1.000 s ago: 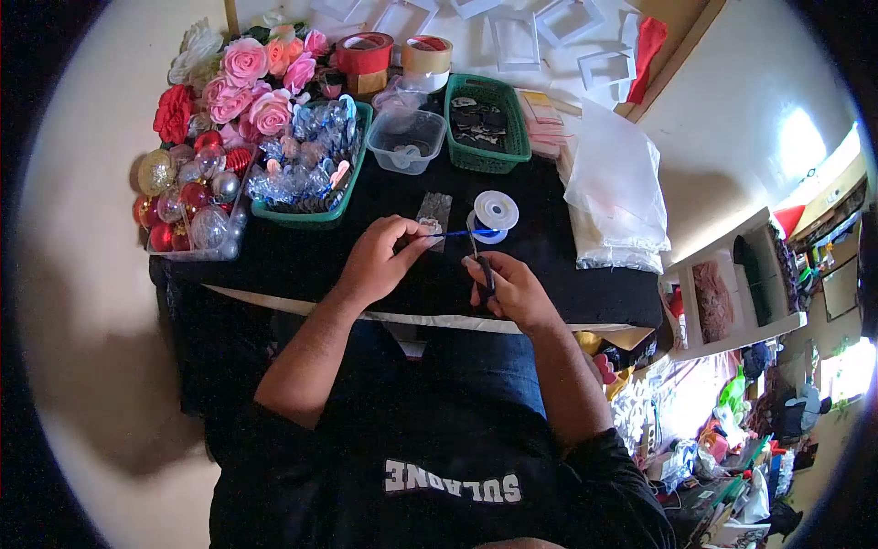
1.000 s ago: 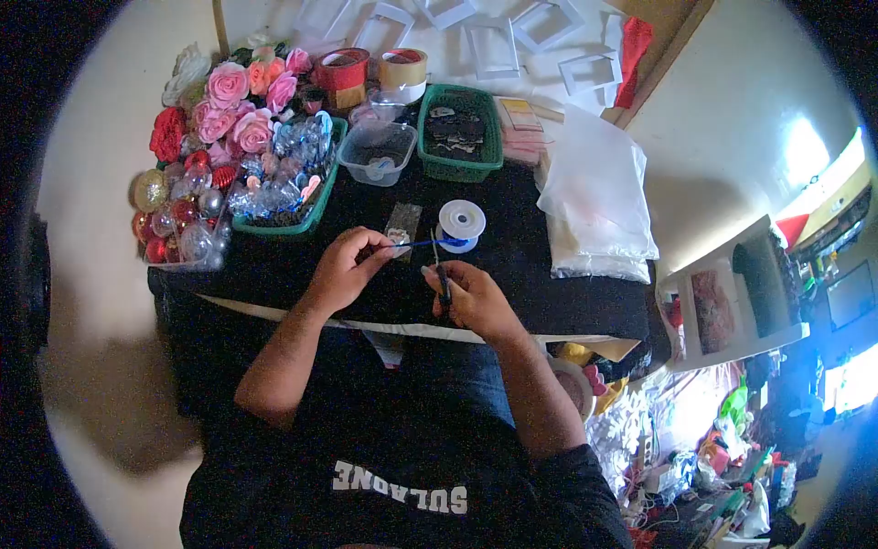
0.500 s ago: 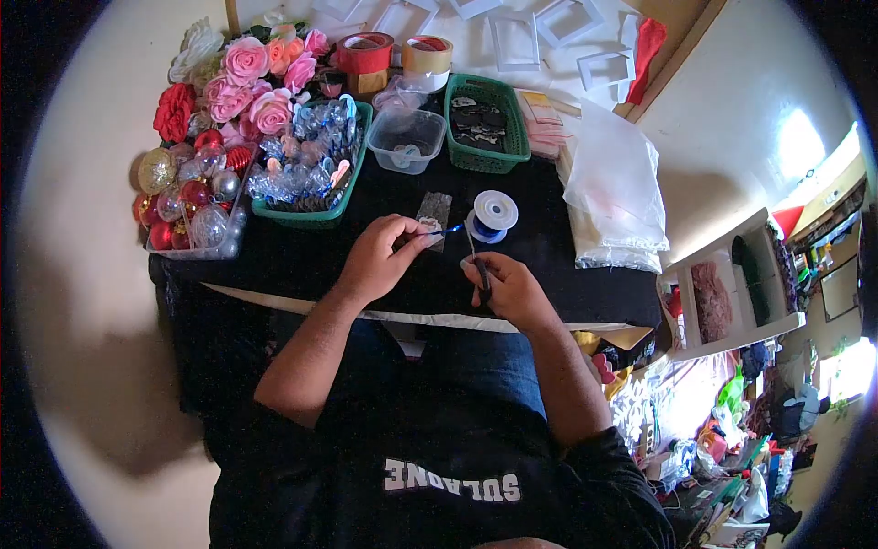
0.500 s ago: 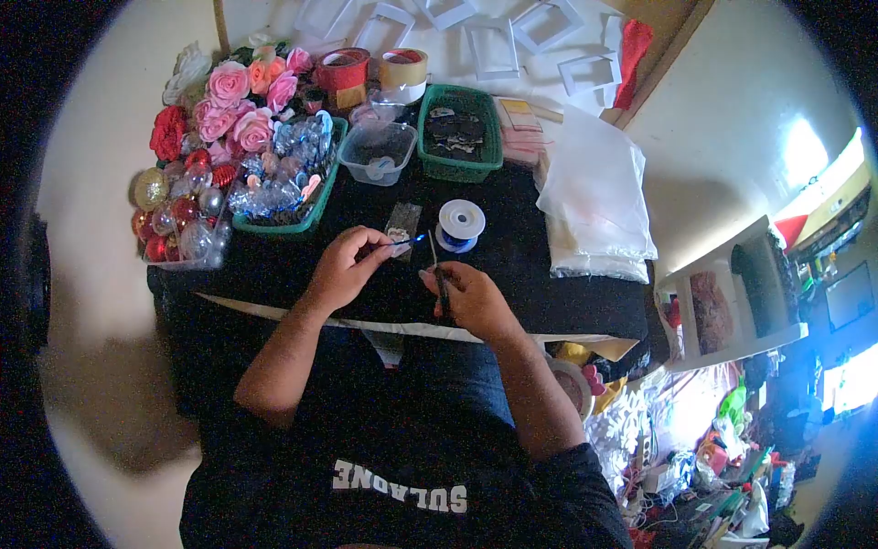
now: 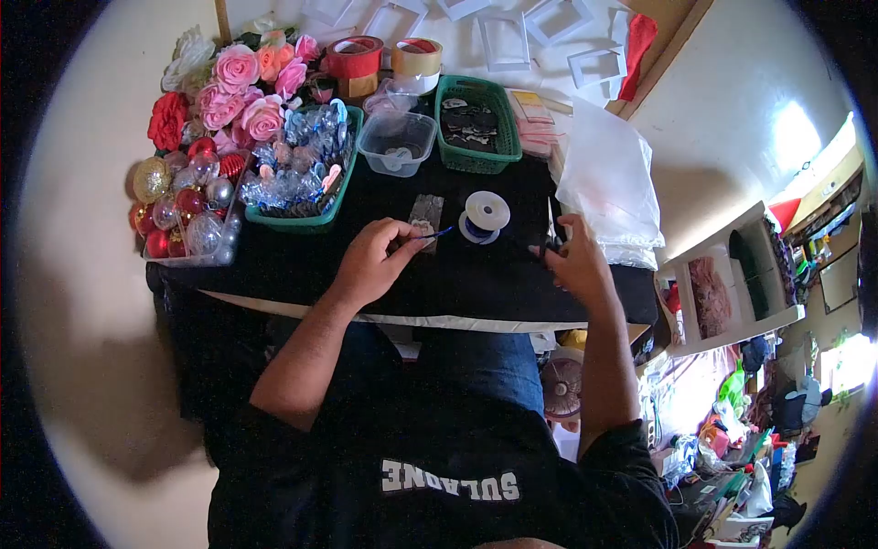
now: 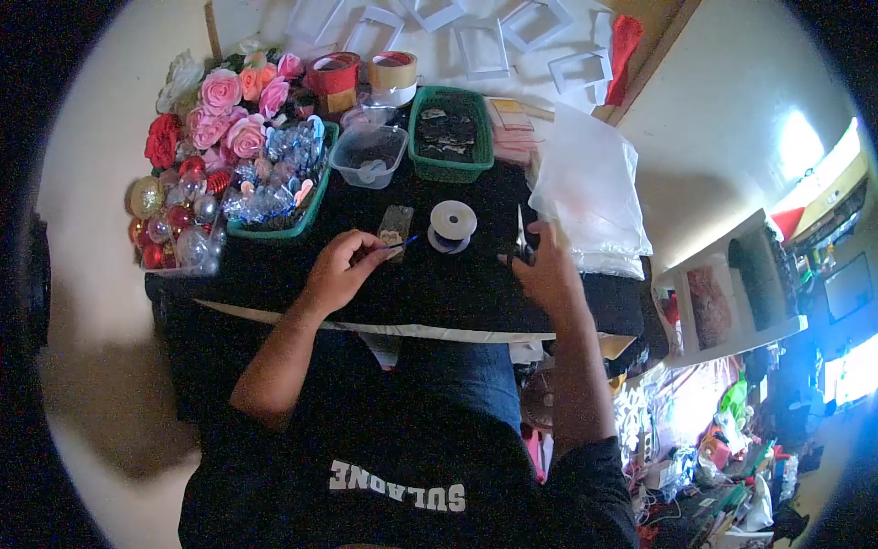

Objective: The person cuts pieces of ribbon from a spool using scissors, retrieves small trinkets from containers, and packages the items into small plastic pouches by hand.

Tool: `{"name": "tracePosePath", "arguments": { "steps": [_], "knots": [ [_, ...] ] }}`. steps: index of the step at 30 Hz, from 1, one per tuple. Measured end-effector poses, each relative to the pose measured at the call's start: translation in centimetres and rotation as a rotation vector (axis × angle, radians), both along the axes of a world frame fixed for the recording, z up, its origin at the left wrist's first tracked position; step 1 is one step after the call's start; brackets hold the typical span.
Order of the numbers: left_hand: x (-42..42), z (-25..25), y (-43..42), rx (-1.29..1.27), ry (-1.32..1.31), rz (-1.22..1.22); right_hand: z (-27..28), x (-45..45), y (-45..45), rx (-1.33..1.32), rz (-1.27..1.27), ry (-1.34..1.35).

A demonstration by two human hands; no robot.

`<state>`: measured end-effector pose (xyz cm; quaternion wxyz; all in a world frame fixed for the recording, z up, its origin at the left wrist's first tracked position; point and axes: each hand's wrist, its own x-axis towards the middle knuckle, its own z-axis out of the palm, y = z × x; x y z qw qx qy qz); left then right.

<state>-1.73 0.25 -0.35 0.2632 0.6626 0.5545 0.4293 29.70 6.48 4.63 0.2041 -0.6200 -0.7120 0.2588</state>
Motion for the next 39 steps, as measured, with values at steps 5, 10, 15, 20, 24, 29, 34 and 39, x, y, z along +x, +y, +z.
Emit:
{"name": "tracePosePath", "arguments": {
  "steps": [5,10,15,20,24,29,34,39],
  "knots": [
    [0.1,0.3,-0.1,0.027,0.046,-0.004,-0.7,0.9,1.8,0.314,0.181,-0.476],
    [0.3,0.3,-0.2,0.013,0.036,0.024,0.7,-1.0,0.4,0.207,0.071,-0.461],
    [0.0,-0.1,-0.1,0.117,0.058,0.007,-0.6,-5.6,-1.7,0.654,0.289,-0.038],
    [0.0,-0.1,-0.2,0.101,0.080,0.012,-2.0,-8.1,-1.9,0.637,0.322,-0.163],
    [-0.1,-0.5,-0.1,0.113,0.054,-0.018,-2.2,-7.4,-0.5,0.703,0.247,-0.177],
    [0.1,-0.3,-0.2,0.104,0.060,-0.016,-2.8,-7.0,0.8,0.775,0.058,-0.269],
    [0.4,0.7,-0.6,0.330,0.140,-0.069,-2.5,-9.0,-2.1,-0.202,0.228,0.673],
    [1.1,0.3,-0.5,0.382,0.234,-0.155,-3.9,-9.6,-2.1,-0.507,0.328,0.936]
  ]
}}
